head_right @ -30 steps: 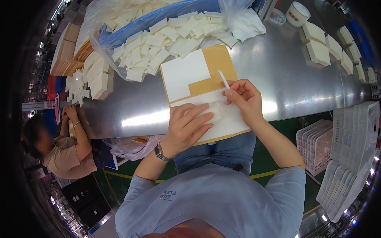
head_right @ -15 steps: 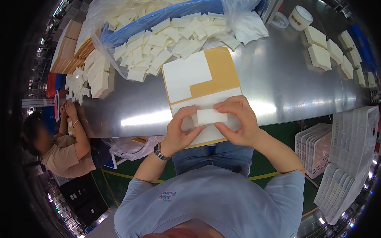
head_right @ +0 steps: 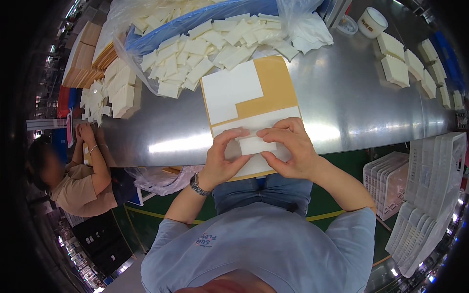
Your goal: The recorder is manually picking up small white components from a bin and arranging them onto a cardboard jig at an assembly station.
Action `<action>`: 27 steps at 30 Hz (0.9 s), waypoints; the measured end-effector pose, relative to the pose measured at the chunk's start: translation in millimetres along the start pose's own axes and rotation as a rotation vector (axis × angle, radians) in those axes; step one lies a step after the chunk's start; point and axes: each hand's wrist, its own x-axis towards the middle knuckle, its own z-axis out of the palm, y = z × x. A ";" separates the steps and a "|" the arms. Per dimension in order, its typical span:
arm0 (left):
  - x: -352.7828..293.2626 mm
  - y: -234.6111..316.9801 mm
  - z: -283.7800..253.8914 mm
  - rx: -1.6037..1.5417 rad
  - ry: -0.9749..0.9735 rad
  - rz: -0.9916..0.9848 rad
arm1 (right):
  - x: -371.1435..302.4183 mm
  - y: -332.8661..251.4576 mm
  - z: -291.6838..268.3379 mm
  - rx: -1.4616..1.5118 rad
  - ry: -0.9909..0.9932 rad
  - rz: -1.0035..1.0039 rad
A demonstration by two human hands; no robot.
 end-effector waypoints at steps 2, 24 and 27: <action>0.2 -0.1 0.2 0.006 -0.003 -0.002 | 0.3 0.4 2.8 0.006 0.020 0.012; 8.6 2.1 0.2 -0.019 0.008 0.052 | 3.8 4.1 -11.8 -0.072 -0.018 0.087; 12.9 3.1 -2.4 -0.010 -0.032 0.048 | -2.9 14.0 -14.4 -0.034 -0.052 0.193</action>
